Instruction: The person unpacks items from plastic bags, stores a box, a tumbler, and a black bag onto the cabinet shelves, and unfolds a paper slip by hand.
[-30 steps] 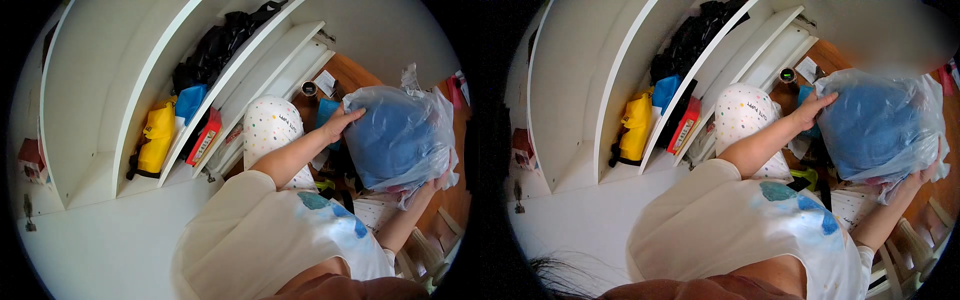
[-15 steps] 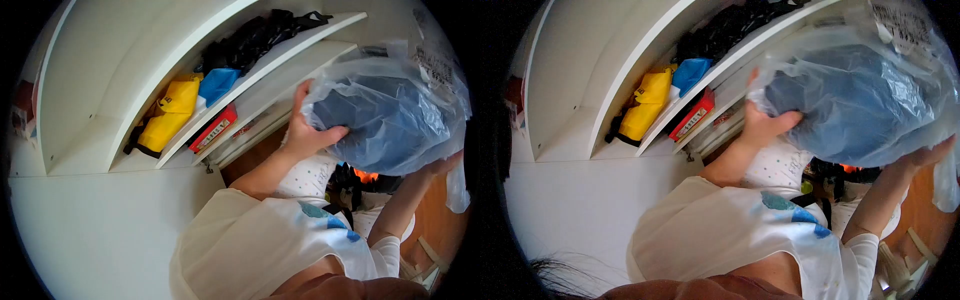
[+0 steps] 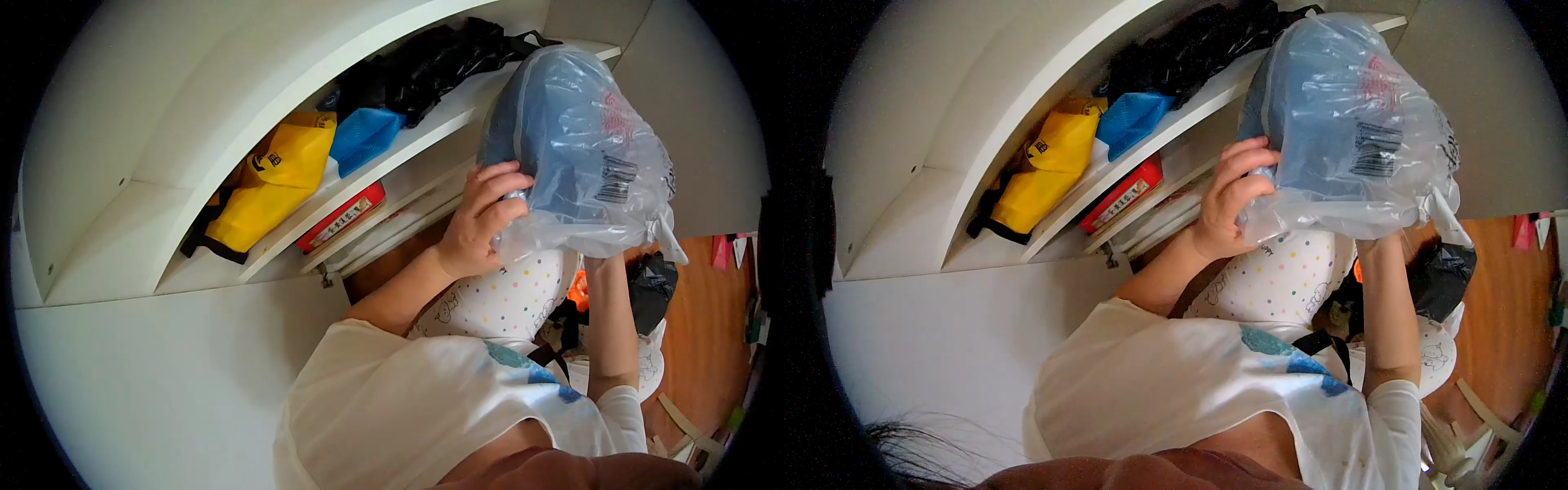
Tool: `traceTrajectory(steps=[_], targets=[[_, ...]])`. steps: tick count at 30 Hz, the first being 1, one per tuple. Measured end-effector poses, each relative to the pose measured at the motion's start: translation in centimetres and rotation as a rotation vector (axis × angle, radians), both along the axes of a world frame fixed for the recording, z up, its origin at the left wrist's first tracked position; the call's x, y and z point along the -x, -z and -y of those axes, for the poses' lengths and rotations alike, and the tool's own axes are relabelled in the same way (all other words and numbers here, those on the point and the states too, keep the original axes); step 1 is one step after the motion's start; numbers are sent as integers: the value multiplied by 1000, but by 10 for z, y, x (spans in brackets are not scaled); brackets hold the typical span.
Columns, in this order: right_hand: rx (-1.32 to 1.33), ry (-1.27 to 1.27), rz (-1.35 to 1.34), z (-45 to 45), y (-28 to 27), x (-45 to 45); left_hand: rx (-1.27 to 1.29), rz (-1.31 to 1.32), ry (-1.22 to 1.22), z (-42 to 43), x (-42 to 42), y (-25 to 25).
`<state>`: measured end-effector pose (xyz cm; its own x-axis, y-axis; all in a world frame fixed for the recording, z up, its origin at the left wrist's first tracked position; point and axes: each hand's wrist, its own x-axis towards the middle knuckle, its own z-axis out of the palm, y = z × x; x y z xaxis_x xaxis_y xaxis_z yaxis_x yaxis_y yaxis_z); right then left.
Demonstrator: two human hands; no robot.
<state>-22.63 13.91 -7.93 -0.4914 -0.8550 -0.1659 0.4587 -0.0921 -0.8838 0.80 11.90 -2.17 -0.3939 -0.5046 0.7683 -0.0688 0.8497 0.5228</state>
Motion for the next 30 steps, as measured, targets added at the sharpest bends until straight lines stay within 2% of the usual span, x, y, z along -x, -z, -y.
traceTrajectory(steps=[5, 7, 8, 9, 11, 12, 14, 16, 17, 18, 19, 20, 21, 23, 24, 25, 26, 28, 29, 30], targets=[[-70, -72, 74, -23, 17, -6, -78, -104, 42, 9, -11, 19], [-101, 11, 115, -32, 12, -19, -243, -163, -101, 10, -17, 38], [-120, 79, 136, -33, 5, -26, -245, -162, -99, 13, -19, 51], [-157, 214, 182, -35, 0, -33, -356, -236, -88, 16, -20, 67], [-95, 170, 134, -39, 2, -40, -572, -380, -121, 17, -16, 89], [-32, 123, 85, -41, 4, -42, -570, -381, -118, 15, -14, 103], [-68, 96, 92, -40, 8, -48, -1010, -640, -173, 15, -12, 140], [-138, 44, 91, -37, -3, -63, -1033, -626, -204, 20, -16, 169], [-234, -34, -62, -40, 24, -52, -1101, -703, -263, 20, -17, 176], [-232, -28, -63, -40, 41, -50, -1167, -779, -322, 22, -20, 183], [-275, -154, -530, -41, 53, -51, -1168, -873, -217, 29, -32, 188], [-315, -281, -992, -44, 61, -51, -1170, -856, -332, 34, -39, 194], [-380, -207, -284, -24, 12, -82, -1157, -841, -376, 43, -49, 190], [-414, -311, -252, -5, -7, -99, -1115, -760, -442, 60, -65, 163], [-307, -339, -229, 7, -10, -108, -1087, -690, -454, 69, -69, 142], [-197, -362, -208, 20, -12, -112, -1130, -832, -477, 78, -75, 139], [-189, -344, -197, 32, -6, -111, -1237, -833, -552, 81, -83, 137], [-138, -485, -241, 52, 6, -112, -845, -330, -774, 79, -89, 146], [-136, -470, -233, 57, 4, -109, -708, -216, -824, 67, -82, 150], [-136, -530, -339, 60, -7, -105, -568, -104, -865, 50, -64, 138]])
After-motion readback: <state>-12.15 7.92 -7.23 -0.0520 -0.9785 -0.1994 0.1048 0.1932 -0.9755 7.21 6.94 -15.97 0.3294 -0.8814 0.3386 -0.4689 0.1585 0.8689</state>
